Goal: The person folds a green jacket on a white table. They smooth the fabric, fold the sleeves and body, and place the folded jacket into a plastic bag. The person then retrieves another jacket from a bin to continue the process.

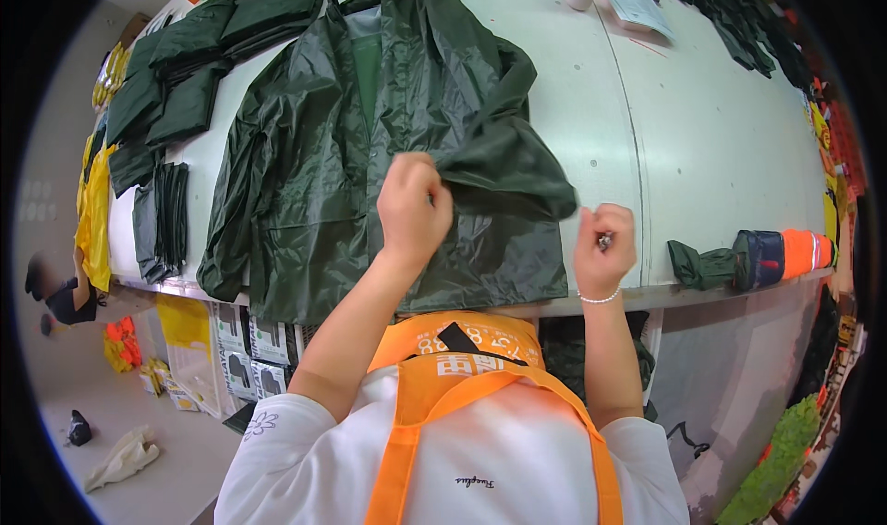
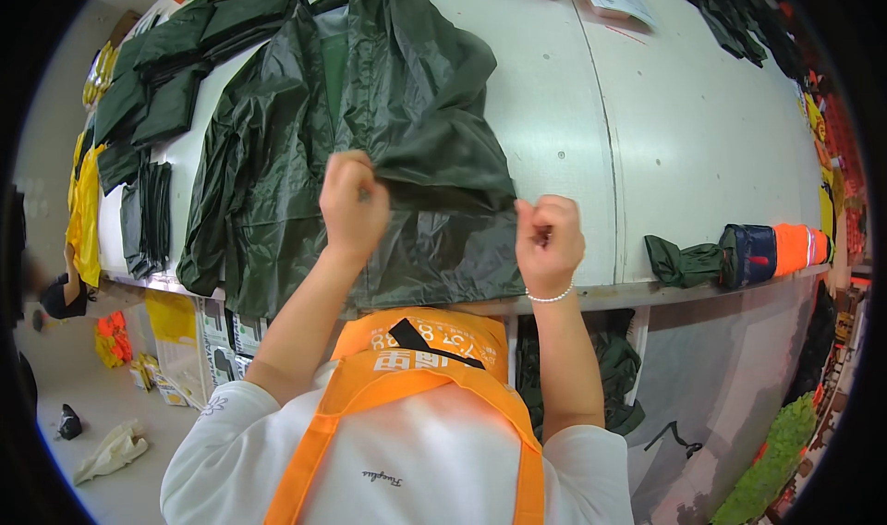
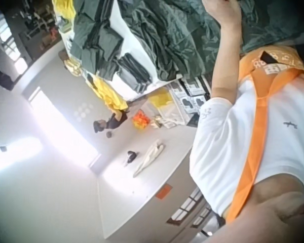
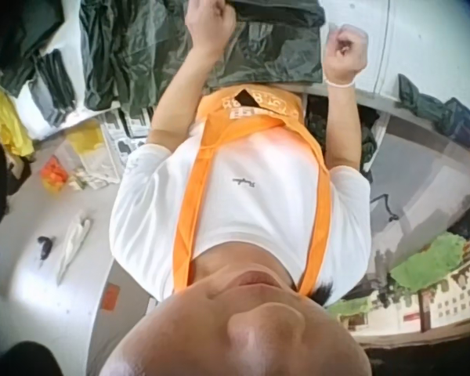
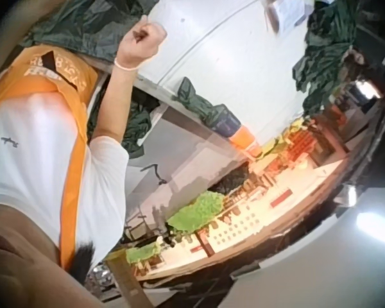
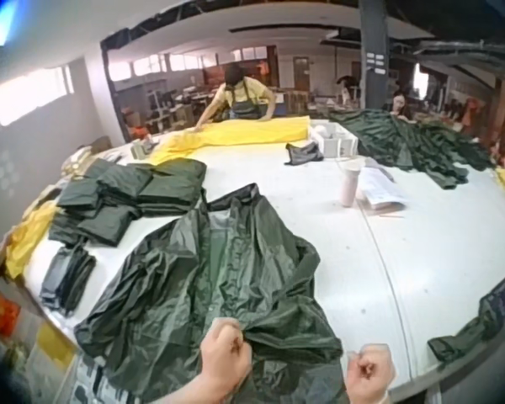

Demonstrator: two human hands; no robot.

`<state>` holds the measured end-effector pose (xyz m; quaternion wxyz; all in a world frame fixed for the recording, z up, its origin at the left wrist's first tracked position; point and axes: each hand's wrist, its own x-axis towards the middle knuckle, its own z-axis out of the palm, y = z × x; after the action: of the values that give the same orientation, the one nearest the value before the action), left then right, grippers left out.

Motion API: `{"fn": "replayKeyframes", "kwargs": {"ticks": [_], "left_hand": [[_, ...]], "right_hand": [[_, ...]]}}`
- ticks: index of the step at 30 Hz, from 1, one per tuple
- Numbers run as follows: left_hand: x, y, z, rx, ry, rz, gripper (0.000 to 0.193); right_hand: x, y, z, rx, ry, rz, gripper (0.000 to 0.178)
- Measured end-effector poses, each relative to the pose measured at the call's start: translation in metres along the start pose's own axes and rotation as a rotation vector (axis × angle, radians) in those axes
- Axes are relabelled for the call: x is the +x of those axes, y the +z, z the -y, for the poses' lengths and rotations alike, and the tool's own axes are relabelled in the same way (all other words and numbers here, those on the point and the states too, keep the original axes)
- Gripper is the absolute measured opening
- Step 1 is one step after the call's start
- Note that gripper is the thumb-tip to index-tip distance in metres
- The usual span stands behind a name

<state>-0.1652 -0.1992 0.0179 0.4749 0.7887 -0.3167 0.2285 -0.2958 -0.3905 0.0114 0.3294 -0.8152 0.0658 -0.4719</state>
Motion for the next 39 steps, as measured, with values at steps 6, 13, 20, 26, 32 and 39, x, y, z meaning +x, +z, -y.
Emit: {"fn": "replayKeyframes", "kwargs": {"ticks": [6,13,20,26,32,39], "left_hand": [[-0.005,-0.008,-0.002,-0.437,-0.352,-0.007,0.021],[-0.006,-0.014,-0.016,-0.754,-0.922,0.197,0.009],[-0.005,-0.026,-0.028,-0.058,0.137,0.183,0.04],[-0.006,-0.018,-0.024,-0.128,0.28,0.128,0.025],[0.003,-0.023,-0.021,-0.163,0.456,0.152,0.027],[0.012,-0.024,-0.029,-0.152,0.587,0.12,0.027]], "right_hand": [[0.004,-0.009,0.01,0.267,0.482,0.326,0.04],[-0.022,0.018,0.041,0.058,0.254,0.314,0.031],[-0.009,0.008,0.044,0.095,0.245,0.08,0.031],[-0.015,0.002,0.052,0.086,0.259,0.182,0.03],[-0.013,-0.019,0.063,0.205,0.464,0.411,0.023],[0.018,-0.019,0.083,0.408,0.544,0.53,0.019]]}}
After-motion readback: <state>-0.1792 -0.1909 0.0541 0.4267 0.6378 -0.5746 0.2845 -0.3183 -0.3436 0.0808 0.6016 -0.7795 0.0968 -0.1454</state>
